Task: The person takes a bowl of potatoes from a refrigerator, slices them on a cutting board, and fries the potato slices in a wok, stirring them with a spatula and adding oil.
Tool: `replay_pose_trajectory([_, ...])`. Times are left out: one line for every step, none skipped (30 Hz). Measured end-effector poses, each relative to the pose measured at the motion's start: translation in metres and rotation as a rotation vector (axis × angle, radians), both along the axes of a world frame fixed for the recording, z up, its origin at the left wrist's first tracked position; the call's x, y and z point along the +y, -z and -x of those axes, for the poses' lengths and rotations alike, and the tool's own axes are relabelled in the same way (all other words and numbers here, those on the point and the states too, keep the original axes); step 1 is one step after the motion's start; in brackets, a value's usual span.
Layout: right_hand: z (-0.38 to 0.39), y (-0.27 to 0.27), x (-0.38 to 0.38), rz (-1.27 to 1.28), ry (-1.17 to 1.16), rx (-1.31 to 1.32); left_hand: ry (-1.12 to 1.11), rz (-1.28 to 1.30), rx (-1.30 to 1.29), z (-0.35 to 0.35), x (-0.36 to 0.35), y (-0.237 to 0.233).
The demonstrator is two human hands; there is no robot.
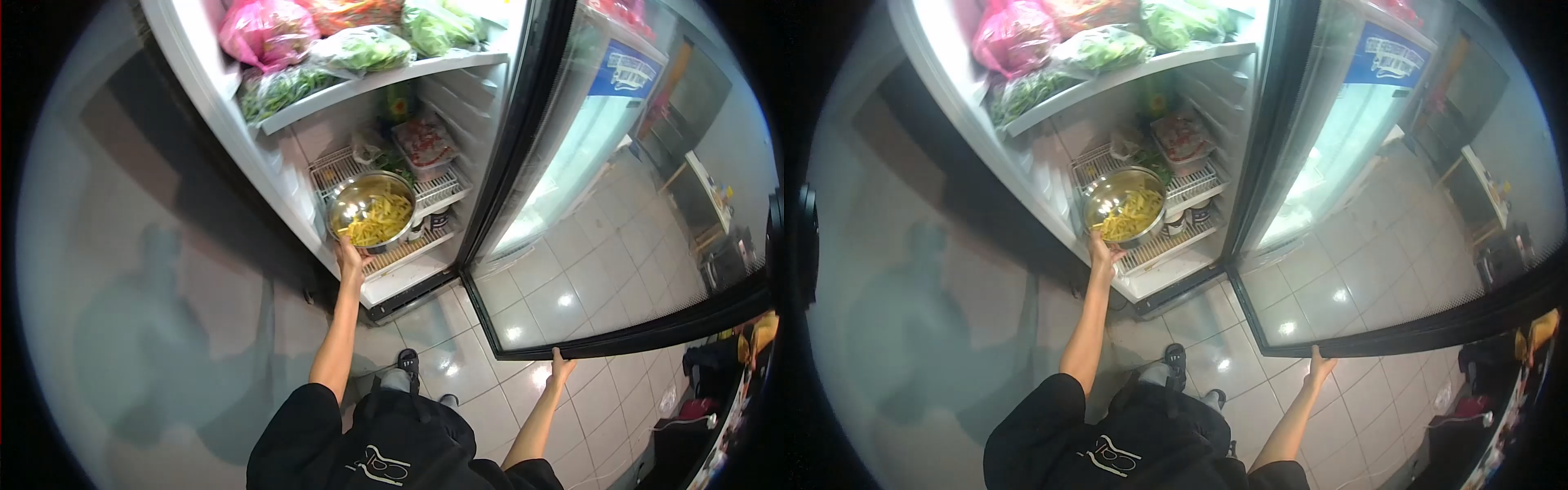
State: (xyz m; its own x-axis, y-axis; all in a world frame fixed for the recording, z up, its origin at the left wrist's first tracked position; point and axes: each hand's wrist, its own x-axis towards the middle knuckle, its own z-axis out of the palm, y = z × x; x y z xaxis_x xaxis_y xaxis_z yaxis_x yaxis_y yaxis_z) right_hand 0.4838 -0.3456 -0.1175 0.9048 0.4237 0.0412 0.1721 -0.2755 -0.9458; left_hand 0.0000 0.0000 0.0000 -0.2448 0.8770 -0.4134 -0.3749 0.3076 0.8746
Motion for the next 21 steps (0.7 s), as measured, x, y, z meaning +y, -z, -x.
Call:
replay_pose_trajectory([0.006,-0.019,-0.007,0.023,0.032,0.163,0.033,-0.002,0.001,-0.003,0.001,0.004])
replay_pose_trajectory([0.009,-0.028,-0.017,0.039,0.067,0.326,-0.085,-0.010,-0.005,-0.012,-0.002,-0.004])
replay_pose_trajectory([-0.028,-0.046,-0.024,0.054,0.082,0.290,-0.032,-0.001,-0.083,-0.036,0.004,0.009])
replay_pose_trajectory([0.012,-0.010,0.019,-0.043,0.109,0.341,-0.043,-0.067,-0.025,-0.004,0.049,-0.014])
replay_pose_trajectory([0.018,-0.004,0.020,-0.070,0.142,0.333,-0.063,-0.061,-0.021,-0.001,0.055,-0.014])
replay_pose_trajectory([0.010,-0.001,0.014,-0.095,0.112,0.302,-0.054,-0.051,-0.038,-0.009,0.056,-0.014])
replay_pose_trajectory([0.017,-0.009,0.016,-0.092,0.117,0.300,-0.069,-0.086,-0.064,-0.010,0.059,-0.022])
replay_pose_trajectory([0.024,-0.017,0.017,-0.131,0.164,0.336,-0.085,-0.118,-0.095,-0.014,0.060,-0.028])
replay_pose_trajectory([0.037,-0.028,0.022,-0.176,0.209,0.374,-0.082,-0.116,-0.100,-0.017,0.065,-0.027])
replay_pose_trajectory([0.045,-0.032,0.025,-0.200,0.213,0.336,-0.120,-0.143,-0.136,-0.018,0.072,-0.022])
replay_pose_trajectory([0.050,-0.032,0.027,-0.202,0.217,0.336,-0.157,-0.172,-0.170,-0.018,0.080,-0.018])
replay_pose_trajectory([0.055,-0.030,0.030,-0.208,0.232,0.291,-0.098,-0.248,-0.291,-0.006,0.108,0.023])
replay_pose_trajectory([0.059,-0.029,0.031,-0.213,0.247,0.247,-0.092,-0.250,-0.291,-0.004,0.121,0.037])
replay_pose_trajectory([0.060,-0.025,0.031,-0.232,0.241,0.238,-0.134,-0.245,-0.364,-0.004,0.129,0.046])
replay_pose_trajectory([0.062,-0.020,0.029,-0.235,0.245,0.239,-0.178,-0.239,-0.438,-0.007,0.127,0.039])
replay_pose_trajectory([0.062,-0.016,0.028,-0.202,0.230,0.218,-0.123,-0.290,-0.454,-0.008,0.120,0.034])
replay_pose_trajectory([0.061,-0.013,0.027,-0.171,0.215,0.194,-0.118,-0.294,-0.458,-0.013,0.115,0.028])
replay_pose_trajectory([0.064,-0.016,0.027,-0.167,0.200,0.107,-0.110,-0.323,-0.431,-0.016,0.111,0.026])
replay_pose_trajectory([0.068,-0.018,0.026,-0.168,0.205,0.106,-0.103,-0.348,-0.402,-0.019,0.107,0.026])
replay_pose_trajectory([0.070,-0.020,0.025,-0.159,0.195,0.101,-0.150,-0.347,-0.330,-0.026,0.102,0.026])
replay_pose_trajectory([0.074,-0.024,0.025,-0.151,0.184,0.097,-0.146,-0.347,-0.329,-0.035,0.089,0.016])
